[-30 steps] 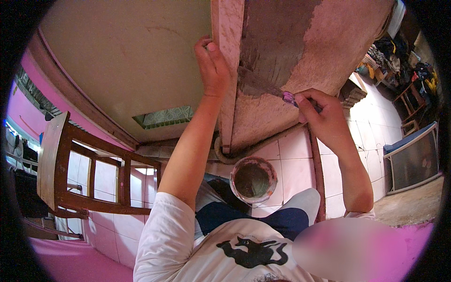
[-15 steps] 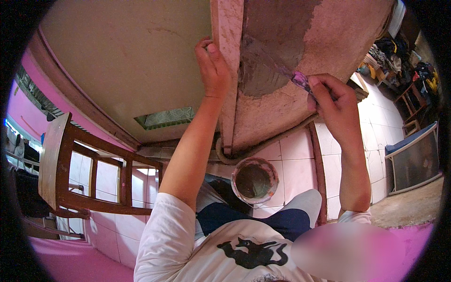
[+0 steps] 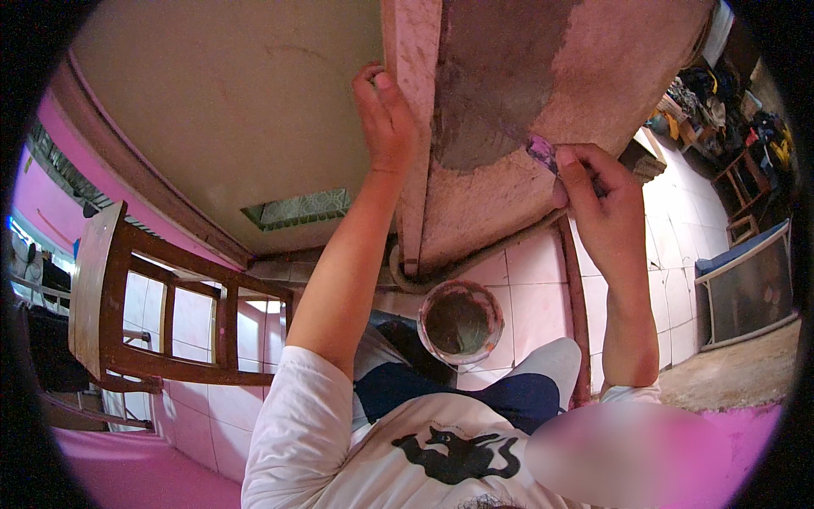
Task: The person applies a gray mortar mixture to a damaged wall section using a trowel, periodically scooping more material from a small bucket.
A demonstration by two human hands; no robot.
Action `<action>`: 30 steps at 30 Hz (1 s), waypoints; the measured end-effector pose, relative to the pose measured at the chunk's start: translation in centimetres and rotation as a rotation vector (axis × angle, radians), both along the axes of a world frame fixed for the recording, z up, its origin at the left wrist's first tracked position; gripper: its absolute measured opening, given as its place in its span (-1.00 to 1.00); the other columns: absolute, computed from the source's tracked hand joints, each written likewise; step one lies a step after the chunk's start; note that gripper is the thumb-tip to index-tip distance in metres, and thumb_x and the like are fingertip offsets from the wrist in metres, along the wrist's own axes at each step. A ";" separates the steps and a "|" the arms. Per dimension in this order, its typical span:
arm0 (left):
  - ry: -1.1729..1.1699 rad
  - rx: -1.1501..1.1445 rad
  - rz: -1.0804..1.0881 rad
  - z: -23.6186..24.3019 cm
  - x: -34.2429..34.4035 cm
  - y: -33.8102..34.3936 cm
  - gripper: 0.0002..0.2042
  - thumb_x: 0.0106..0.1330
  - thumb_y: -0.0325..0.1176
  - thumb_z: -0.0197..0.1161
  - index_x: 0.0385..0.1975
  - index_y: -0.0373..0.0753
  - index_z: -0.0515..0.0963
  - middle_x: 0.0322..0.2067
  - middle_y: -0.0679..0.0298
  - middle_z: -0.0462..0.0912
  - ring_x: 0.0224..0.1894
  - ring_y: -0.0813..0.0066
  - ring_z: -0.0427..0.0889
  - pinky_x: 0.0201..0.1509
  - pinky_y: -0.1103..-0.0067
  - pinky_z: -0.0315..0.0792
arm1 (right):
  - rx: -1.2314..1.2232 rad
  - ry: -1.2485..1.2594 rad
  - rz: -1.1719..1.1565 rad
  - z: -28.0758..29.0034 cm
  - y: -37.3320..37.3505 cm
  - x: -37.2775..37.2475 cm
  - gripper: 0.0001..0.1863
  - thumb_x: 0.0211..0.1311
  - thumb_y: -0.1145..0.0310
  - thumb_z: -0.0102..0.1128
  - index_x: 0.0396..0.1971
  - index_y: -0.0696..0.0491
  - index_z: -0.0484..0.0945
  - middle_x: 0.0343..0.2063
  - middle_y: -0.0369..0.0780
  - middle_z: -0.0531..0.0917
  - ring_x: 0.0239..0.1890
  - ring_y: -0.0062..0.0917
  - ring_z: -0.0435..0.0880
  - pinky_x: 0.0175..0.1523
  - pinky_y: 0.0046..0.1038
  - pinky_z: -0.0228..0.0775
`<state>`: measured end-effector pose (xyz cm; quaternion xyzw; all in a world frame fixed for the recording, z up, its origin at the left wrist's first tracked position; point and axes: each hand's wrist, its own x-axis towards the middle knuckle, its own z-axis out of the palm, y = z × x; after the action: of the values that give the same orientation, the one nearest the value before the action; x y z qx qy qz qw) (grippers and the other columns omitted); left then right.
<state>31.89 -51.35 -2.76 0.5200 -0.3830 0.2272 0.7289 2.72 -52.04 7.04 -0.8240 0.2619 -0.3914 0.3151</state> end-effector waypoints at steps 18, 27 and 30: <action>0.034 -0.036 -0.071 -0.2 0.4 -0.3 -0.48 0.63 0.01 -0.19 0.09 -0.46 0.34 -0.03 -0.11 0.47 0.03 0.03 0.46 0.21 0.29 0.32 | 0.058 0.037 -0.025 -1.2 0.2 -1.0 -0.76 0.46 0.26 0.20 -0.20 0.14 0.68 -0.55 -0.25 0.64 -0.47 -0.65 0.59 -0.32 -0.50 0.42; 0.034 -0.043 -0.102 -0.1 0.4 -0.3 -0.49 0.64 -0.01 -0.21 0.09 -0.45 0.33 -0.01 -0.11 0.45 0.03 0.05 0.45 0.23 0.29 0.30 | -0.048 0.212 0.088 -4.0 -1.3 -0.6 -0.73 0.42 0.23 0.19 -0.20 0.14 0.69 -0.40 -0.01 0.74 -0.37 -0.23 0.74 -0.20 -0.28 0.52; 0.026 -0.033 -0.063 -0.1 0.4 -0.4 -0.51 0.64 -0.02 -0.21 0.08 -0.44 0.32 -0.01 -0.11 0.45 0.04 0.04 0.45 0.24 0.29 0.29 | -0.064 0.270 0.143 -3.9 -3.1 0.1 -0.73 0.41 0.22 0.20 -0.23 0.14 0.70 -0.46 -0.01 0.72 -0.40 -0.24 0.73 -0.23 -0.28 0.52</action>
<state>32.30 -51.74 -2.81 0.4986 -0.3858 0.2036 0.7491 2.86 -55.15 3.11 -0.8953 0.2301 -0.2617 0.2776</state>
